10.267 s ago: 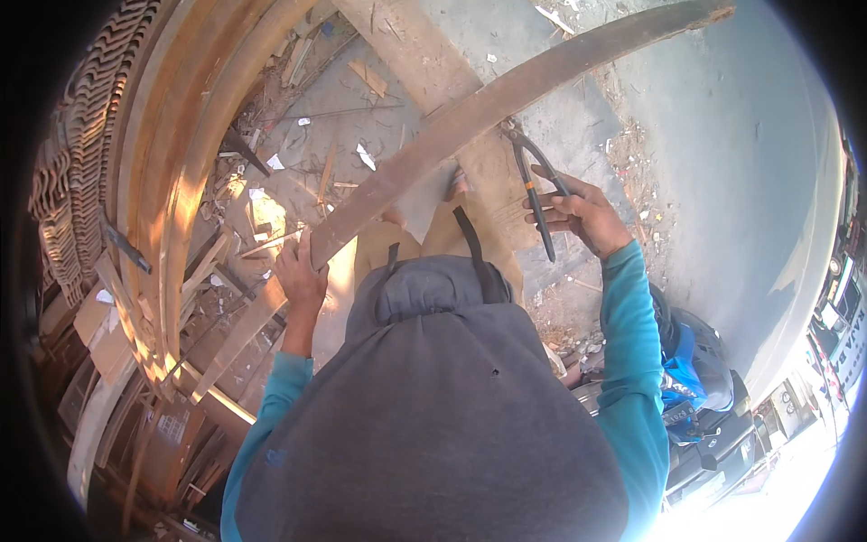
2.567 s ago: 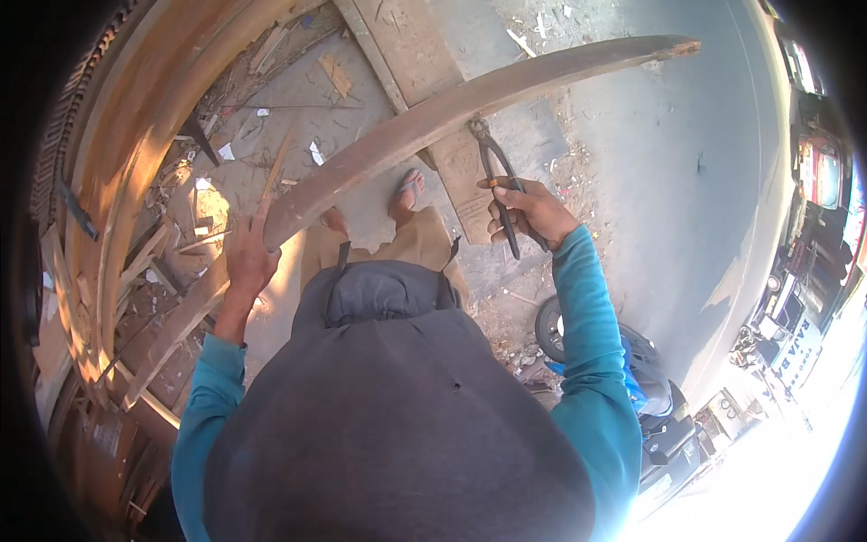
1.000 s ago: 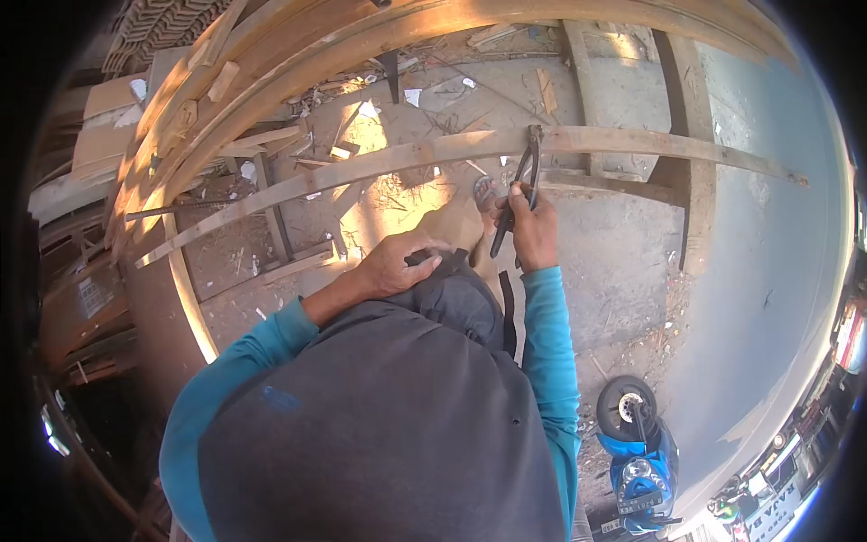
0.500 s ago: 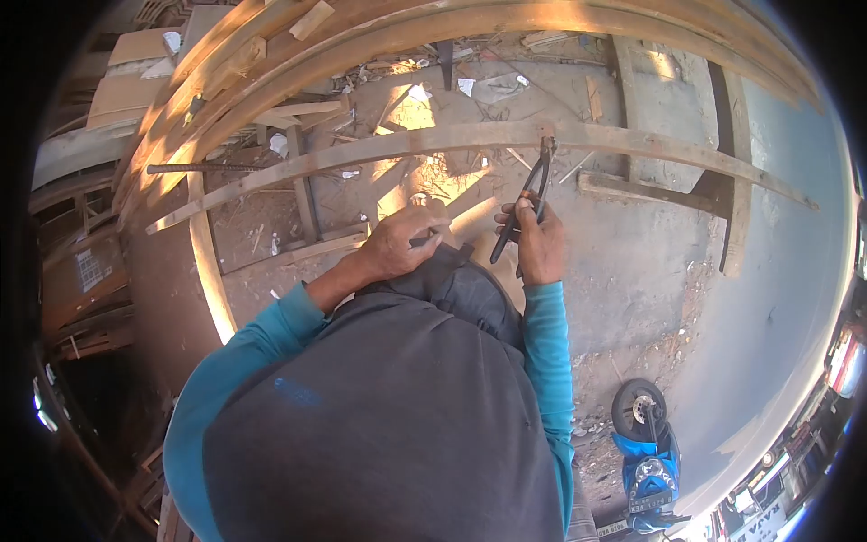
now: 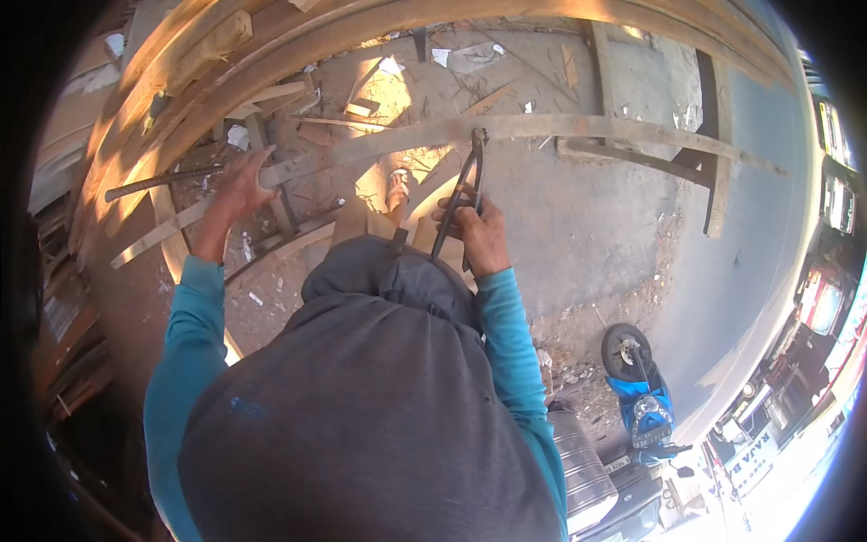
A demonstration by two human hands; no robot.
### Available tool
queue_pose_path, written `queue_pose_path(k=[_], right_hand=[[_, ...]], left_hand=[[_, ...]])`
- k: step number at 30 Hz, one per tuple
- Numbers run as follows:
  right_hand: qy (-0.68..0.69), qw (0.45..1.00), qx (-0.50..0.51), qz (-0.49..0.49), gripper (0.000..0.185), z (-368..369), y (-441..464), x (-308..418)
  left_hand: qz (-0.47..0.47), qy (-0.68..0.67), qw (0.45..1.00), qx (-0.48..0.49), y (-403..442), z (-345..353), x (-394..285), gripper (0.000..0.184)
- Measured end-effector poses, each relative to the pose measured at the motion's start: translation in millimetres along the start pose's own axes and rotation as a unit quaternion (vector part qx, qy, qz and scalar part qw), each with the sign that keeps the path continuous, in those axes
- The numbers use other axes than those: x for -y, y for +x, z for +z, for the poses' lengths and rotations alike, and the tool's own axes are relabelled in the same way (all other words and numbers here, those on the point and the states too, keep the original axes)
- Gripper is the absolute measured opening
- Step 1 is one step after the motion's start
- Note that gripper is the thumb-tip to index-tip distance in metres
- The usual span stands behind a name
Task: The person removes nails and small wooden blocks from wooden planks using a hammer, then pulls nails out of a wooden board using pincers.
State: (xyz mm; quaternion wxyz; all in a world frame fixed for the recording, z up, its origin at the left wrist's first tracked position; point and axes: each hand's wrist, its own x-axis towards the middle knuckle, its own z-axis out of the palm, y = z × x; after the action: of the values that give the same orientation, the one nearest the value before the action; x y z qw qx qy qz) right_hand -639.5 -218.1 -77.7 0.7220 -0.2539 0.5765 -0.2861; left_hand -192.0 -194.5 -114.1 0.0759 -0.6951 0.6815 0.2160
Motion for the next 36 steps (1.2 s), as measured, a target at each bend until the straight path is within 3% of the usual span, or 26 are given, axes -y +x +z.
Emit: queue_pose_path(k=[2,4,5,7,11,13,24,30,33,36], right_hand=[[-0.012,1.0,0.001,0.007,0.049,1,-9,8],[-0.05,0.997,0.055,0.028,0.052,-6,-17,16],[-0.053,0.997,0.052,0.03,0.052,-8,-19,19],[-0.071,0.992,0.074,0.067,0.056,-12,-21,20],[-0.086,0.988,0.081,0.1,0.06,-14,-19,23],[-0.087,0.986,0.091,0.11,0.061,-17,-19,24],[0.024,0.977,0.114,0.177,0.061,-29,-16,27],[0.101,0.961,0.067,0.249,0.036,-1,-23,6],[0.208,0.94,0.094,0.255,0.035,3,-23,-14],[0.175,0.95,0.064,0.251,0.034,8,-25,-16]], left_hand=[[0.043,-0.043,0.998,-0.007,7,7,6,0.08],[-0.094,-0.102,0.974,0.181,16,-8,-10,0.076],[-0.093,-0.106,0.973,0.184,13,5,-5,0.076],[-0.018,-0.065,0.998,0.002,0,35,10,0.066],[0.014,-0.066,0.996,-0.062,-18,40,-5,0.068],[-0.005,0.014,0.995,-0.099,-23,51,-5,0.074],[-0.039,0.025,0.992,-0.117,-32,59,-12,0.088],[-0.046,0.048,0.991,-0.119,-36,55,-22,0.089],[-0.037,0.05,0.989,-0.136,-37,59,-21,0.09],[-0.033,0.039,0.989,-0.141,-39,58,-20,0.091]])
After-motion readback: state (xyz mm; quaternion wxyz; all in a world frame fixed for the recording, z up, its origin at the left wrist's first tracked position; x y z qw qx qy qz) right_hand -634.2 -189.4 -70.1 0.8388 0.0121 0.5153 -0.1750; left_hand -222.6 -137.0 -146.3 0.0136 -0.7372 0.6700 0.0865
